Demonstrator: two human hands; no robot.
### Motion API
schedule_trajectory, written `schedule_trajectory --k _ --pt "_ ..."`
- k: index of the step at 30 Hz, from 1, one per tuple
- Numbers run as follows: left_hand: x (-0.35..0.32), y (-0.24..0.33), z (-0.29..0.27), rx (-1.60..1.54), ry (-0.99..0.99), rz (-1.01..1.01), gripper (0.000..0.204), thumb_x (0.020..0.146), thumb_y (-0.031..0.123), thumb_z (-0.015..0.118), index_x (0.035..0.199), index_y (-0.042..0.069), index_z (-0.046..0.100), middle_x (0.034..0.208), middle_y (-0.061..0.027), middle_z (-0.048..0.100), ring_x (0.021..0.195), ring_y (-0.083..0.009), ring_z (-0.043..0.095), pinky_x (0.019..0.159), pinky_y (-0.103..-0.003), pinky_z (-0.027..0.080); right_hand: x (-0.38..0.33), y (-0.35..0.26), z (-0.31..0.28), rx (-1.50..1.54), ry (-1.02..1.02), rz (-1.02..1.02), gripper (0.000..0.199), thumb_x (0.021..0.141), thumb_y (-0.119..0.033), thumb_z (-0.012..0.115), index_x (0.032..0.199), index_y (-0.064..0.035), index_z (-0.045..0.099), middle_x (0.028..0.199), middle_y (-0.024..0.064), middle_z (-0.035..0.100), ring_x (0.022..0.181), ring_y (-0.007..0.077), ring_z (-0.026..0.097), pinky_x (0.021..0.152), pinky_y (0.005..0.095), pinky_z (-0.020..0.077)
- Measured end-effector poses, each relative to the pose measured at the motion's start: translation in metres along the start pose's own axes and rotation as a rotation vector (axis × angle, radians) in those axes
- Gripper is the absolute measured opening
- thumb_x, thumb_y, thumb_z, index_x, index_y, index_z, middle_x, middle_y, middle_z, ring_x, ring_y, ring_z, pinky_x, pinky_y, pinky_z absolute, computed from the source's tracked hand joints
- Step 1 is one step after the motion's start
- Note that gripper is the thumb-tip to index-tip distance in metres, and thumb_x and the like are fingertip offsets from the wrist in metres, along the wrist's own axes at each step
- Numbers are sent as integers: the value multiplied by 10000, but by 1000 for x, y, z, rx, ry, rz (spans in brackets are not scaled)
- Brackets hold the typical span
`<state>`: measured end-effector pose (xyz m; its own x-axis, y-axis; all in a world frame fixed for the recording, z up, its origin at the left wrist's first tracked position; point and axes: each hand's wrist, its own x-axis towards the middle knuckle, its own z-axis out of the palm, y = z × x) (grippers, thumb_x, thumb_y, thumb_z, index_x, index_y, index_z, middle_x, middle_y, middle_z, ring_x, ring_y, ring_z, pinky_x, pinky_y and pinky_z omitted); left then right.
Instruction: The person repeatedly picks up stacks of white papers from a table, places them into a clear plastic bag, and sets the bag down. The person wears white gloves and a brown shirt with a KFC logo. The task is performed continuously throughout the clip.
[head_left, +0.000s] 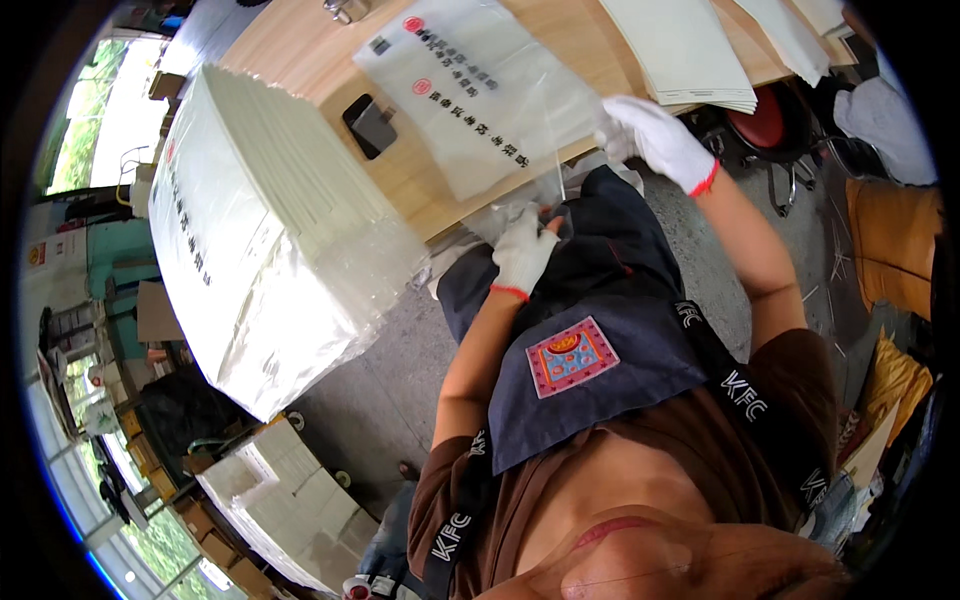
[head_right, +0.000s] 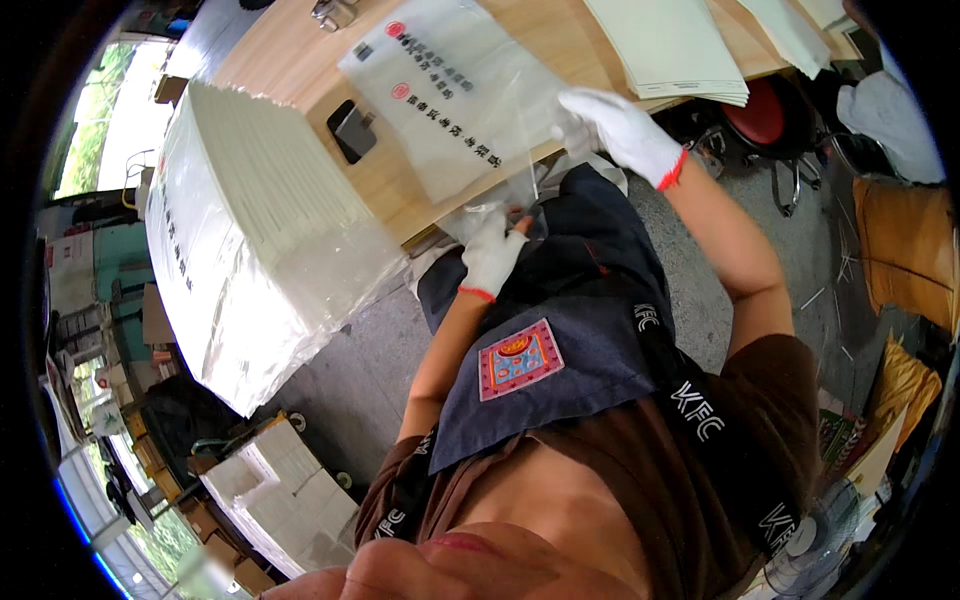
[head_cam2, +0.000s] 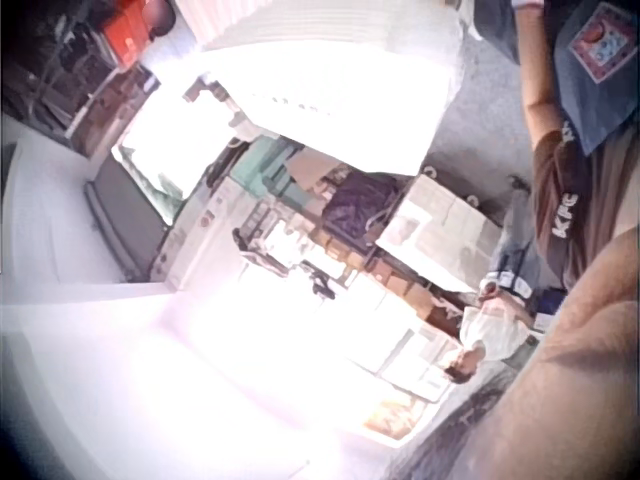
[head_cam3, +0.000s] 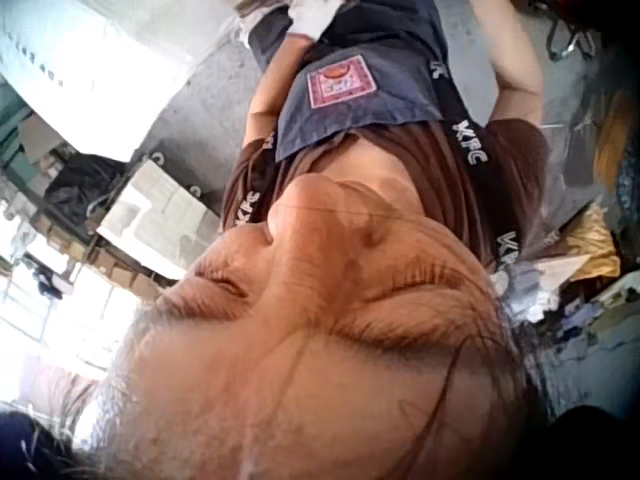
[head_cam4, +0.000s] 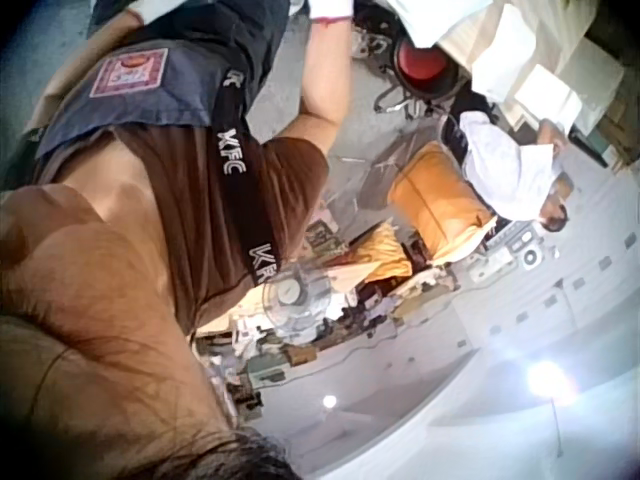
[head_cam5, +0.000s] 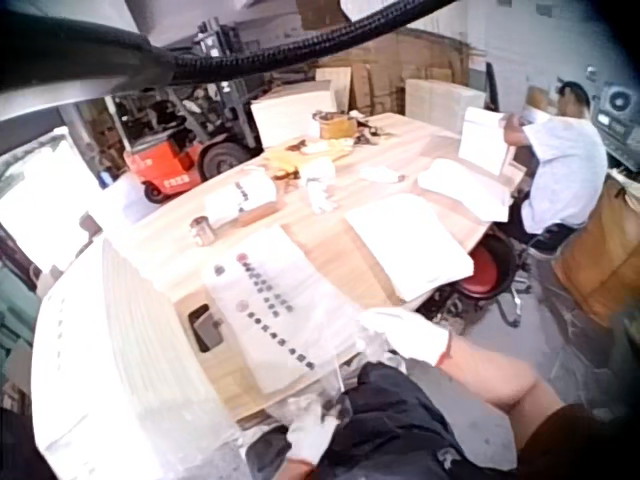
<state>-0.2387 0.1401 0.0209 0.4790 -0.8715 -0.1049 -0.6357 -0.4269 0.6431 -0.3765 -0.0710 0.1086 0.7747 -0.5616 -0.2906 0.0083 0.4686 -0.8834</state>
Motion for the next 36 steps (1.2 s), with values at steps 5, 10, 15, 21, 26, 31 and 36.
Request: schedule_trajectory --k 5,10,15,21,26,31,36 --pt "33 -1 44 322 -199 100 298 781 371 662 941 124 614 832 -117 666 791 -320 637 693 -436 474 -44 60 -26 75 41 192 289 948 -326 487 994 -56 578 770 35 628 630 105 589 588 244 500" --pt "36 3 15 -284 -196 128 197 855 280 615 803 92 641 683 -65 595 580 -189 576 522 -338 431 -62 89 -29 -221 55 289 312 905 -340 520 976 -50 608 784 56 636 623 103 568 568 238 478" --pt "35 13 1 -622 -322 -142 255 914 296 561 906 55 646 638 7 492 533 -67 456 491 -232 364 -43 116 8 -228 -58 107 382 867 -435 598 951 -62 612 711 -16 547 639 77 495 594 214 407" --pt "48 17 -33 -459 87 -70 313 922 345 526 908 53 637 741 -26 574 705 -127 535 670 -292 433 -21 101 6 -720 193 -178 344 846 -411 606 797 -72 640 731 98 603 702 208 576 658 322 434" --pt "78 -18 -48 -1875 -140 -180 322 932 187 515 1236 80 512 913 29 578 607 -53 432 607 -159 418 -36 112 -61 -1146 363 -96 344 807 -411 602 799 -71 658 756 156 628 722 354 606 628 433 462" --pt "78 43 -62 -1028 90 55 404 913 58 503 1311 77 440 956 -15 590 589 -39 419 568 -186 405 -61 42 -51 -686 208 268 482 863 -457 571 701 -5 617 550 34 564 554 163 582 547 297 446" --pt "60 100 -46 -545 177 333 288 894 36 530 1174 90 573 830 -36 628 663 -80 562 616 -249 465 -21 25 38 -928 211 -374 323 876 -308 556 1046 -40 615 970 59 669 861 196 611 773 332 473"
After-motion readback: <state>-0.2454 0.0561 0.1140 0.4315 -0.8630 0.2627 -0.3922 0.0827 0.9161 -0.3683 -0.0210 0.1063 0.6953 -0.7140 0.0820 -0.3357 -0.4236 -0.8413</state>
